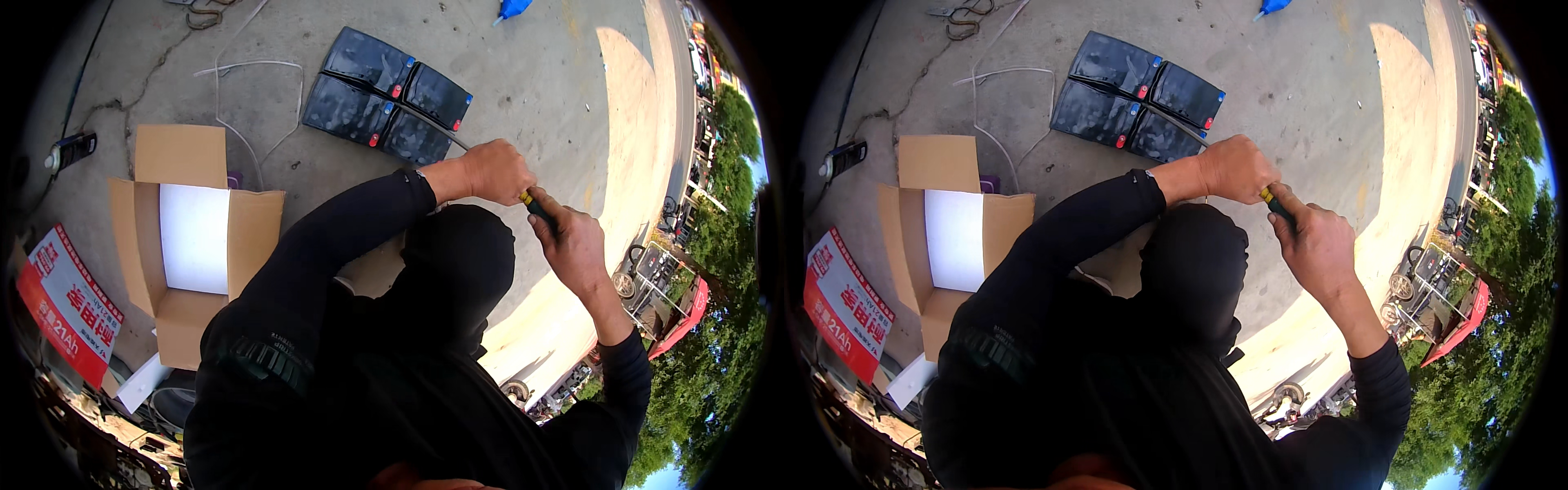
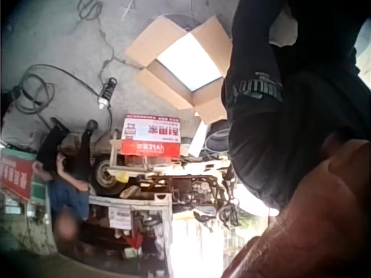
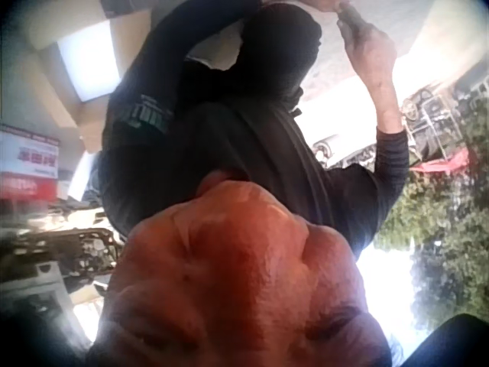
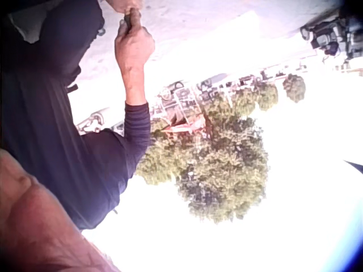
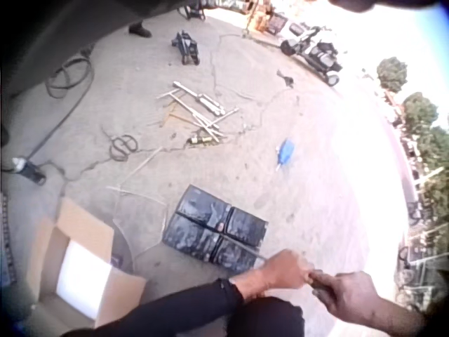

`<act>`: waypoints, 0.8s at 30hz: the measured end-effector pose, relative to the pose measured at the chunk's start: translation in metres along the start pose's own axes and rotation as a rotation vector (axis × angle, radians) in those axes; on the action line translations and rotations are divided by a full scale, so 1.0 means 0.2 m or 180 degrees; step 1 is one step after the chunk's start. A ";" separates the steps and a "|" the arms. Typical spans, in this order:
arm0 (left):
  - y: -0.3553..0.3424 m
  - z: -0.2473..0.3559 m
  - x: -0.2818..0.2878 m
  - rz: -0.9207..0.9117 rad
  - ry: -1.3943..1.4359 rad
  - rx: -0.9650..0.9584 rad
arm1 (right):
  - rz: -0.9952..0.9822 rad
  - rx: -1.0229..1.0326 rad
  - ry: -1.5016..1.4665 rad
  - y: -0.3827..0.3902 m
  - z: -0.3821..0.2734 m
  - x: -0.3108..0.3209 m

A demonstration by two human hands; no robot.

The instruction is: The person unpacks several sealed battery packs from a cardboard box, arranges them on the ground, and uses a screwdriver to pry open the plastic seals on each pack. The person handles the batteries one at a time, separating them and opening the seals to expose the terminals.

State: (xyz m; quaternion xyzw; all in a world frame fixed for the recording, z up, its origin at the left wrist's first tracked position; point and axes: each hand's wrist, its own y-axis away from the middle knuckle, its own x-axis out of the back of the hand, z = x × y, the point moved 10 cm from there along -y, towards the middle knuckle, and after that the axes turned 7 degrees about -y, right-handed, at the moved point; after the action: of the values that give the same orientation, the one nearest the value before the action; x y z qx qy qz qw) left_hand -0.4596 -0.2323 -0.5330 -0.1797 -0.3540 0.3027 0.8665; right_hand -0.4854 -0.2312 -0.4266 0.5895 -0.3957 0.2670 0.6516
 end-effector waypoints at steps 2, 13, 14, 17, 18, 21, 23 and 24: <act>0.02 -0.03 0.06 0.0075 -0.0173 0.0066 | -0.0067 0.0066 -0.0015 -0.04 0.00 0.00; -0.01 -0.06 0.15 0.0728 -0.0336 0.0143 | -0.0029 0.0347 0.0405 -0.08 -0.07 0.10; -0.02 -0.05 0.16 0.0784 -0.0356 0.0175 | -0.0060 0.0335 0.0430 -0.08 -0.07 0.10; -0.02 -0.04 0.19 0.0981 -0.0213 0.0312 | -0.0163 0.0465 0.0288 -0.08 -0.06 0.12; -0.02 -0.06 0.21 0.1010 -0.0222 0.0399 | -0.0339 0.0389 0.0275 -0.10 -0.06 0.15; -0.11 0.05 0.40 0.1406 -0.0346 0.0455 | -0.0158 0.0859 0.0851 -0.02 -0.22 0.40; -0.24 0.15 0.56 0.1731 -0.0416 0.0395 | 0.0213 0.0787 0.1117 0.06 -0.21 0.57; -0.30 0.16 0.60 0.1800 -0.0464 0.0354 | 0.0454 0.0848 0.1272 0.07 -0.19 0.61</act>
State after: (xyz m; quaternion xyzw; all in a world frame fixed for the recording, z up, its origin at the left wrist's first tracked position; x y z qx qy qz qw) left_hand -0.3913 -0.1967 -0.4193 -0.2012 -0.3340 0.5631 0.7286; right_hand -0.4226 -0.2059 -0.3173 0.5763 -0.2609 0.4735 0.6129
